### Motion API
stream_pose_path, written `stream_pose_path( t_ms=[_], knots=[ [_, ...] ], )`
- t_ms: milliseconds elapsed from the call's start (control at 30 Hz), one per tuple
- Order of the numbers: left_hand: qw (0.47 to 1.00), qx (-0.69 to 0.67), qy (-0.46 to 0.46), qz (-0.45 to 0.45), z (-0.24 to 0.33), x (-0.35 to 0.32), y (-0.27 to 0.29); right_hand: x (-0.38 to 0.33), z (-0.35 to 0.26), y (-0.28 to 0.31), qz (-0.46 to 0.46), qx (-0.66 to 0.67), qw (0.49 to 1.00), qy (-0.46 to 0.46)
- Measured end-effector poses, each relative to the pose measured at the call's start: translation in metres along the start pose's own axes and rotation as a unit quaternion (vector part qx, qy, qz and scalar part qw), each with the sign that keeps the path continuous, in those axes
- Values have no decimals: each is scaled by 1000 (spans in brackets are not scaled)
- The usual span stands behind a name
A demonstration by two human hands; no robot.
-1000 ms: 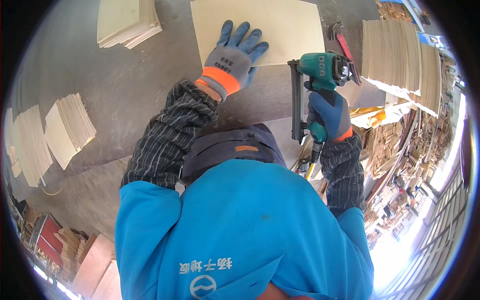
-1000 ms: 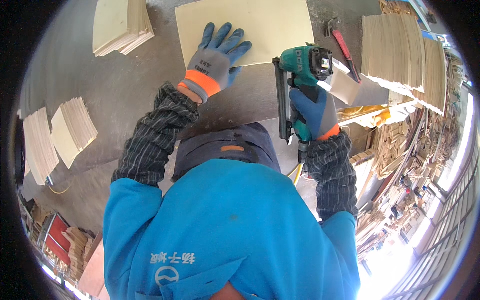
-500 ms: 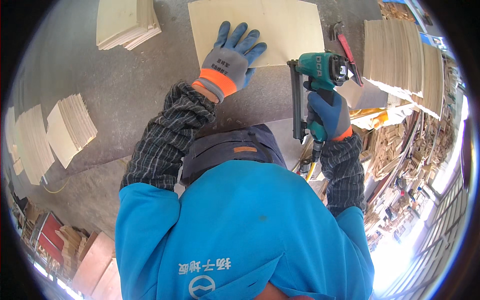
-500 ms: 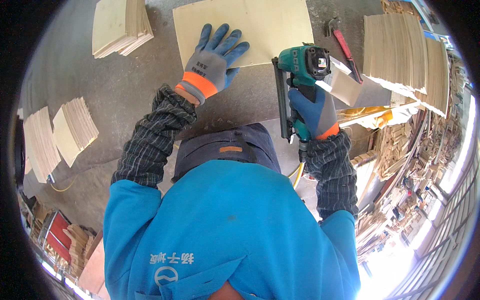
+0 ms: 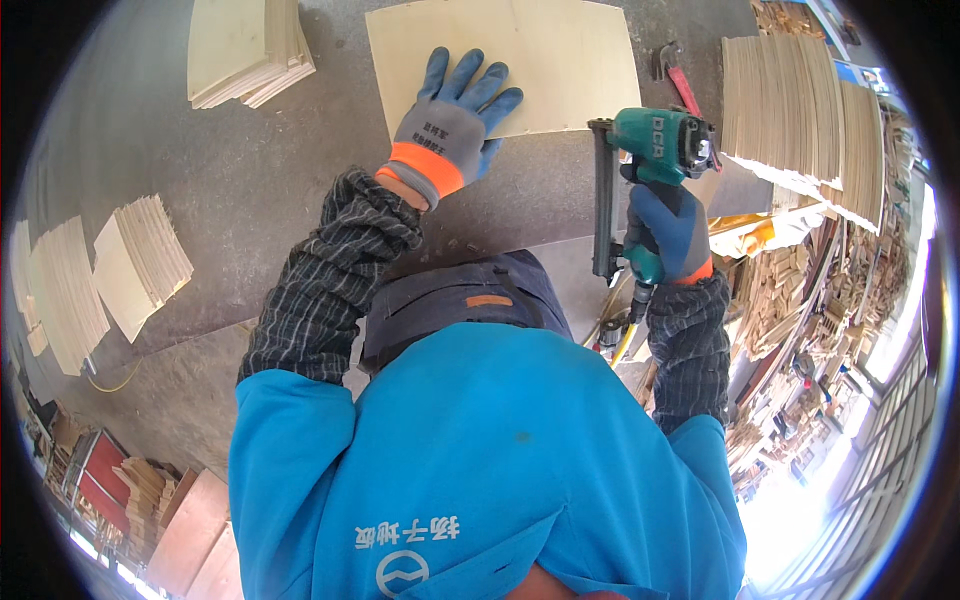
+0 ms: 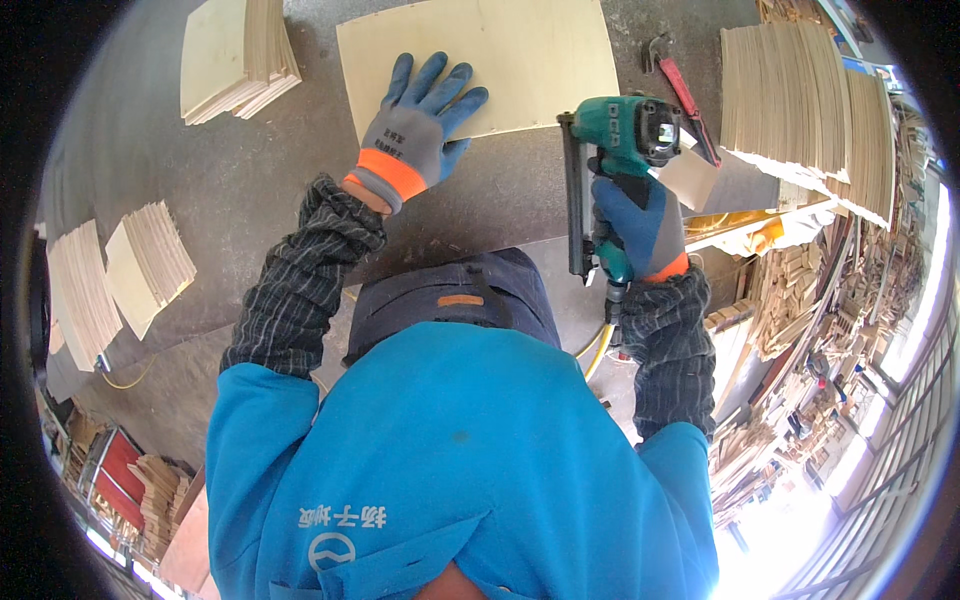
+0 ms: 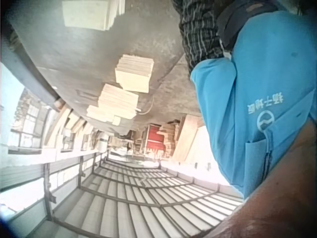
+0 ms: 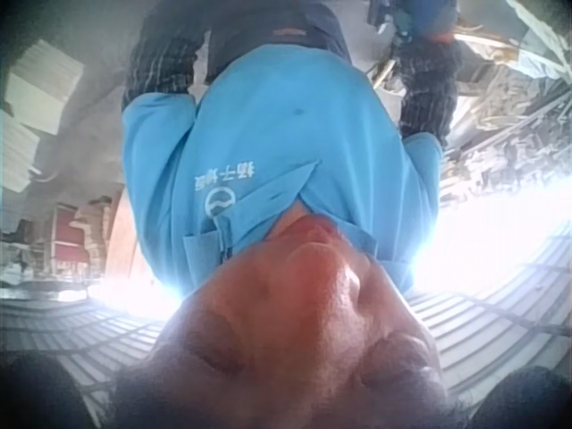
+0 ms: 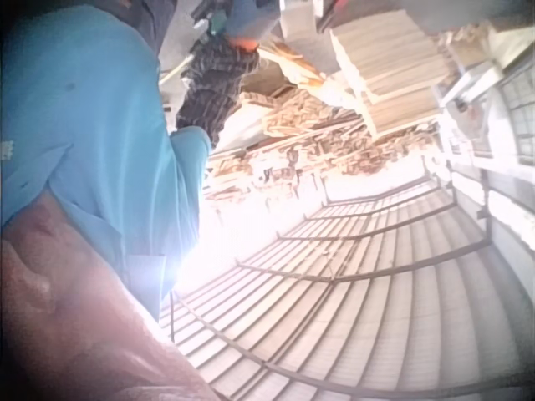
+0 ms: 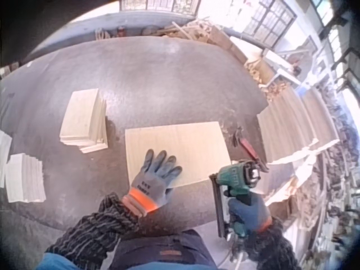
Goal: The recorder uses a pneumatic nail gun and a hammer to assemble wooden panels into boxes in a workshop setting.
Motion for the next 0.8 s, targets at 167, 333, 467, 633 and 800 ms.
stream_pose_path(
  t_ms=[167, 333, 467, 633, 800],
  knots=[
    [1000, -9, 6, 1, 0, 0, 2, 9, 0, 18, -4, 34, 999, -21],
    [1000, 6, -8, -20, 1, 1, 1, 17, 7, 21, -7, 45, 999, -17],
    [1000, 5, -8, -15, 1, 0, 0, 17, 7, 20, -14, 44, 999, -26],
    [1000, 5, -2, -7, 2, 1, 0, 18, 7, 19, -12, 41, 999, -32],
    [1000, -8, 8, 13, 2, 2, 0, 21, 7, 25, -18, 22, 999, -24]
  ],
)
Point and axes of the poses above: each hand's wrist, its own x-axis towards the middle knuckle, its own y-axis out of the back of the hand, z = x × y, the point moved 3 cm from there along x, towards the middle knuckle, and after that the axes turned 15 degrees about x, right-handed, at the moved point
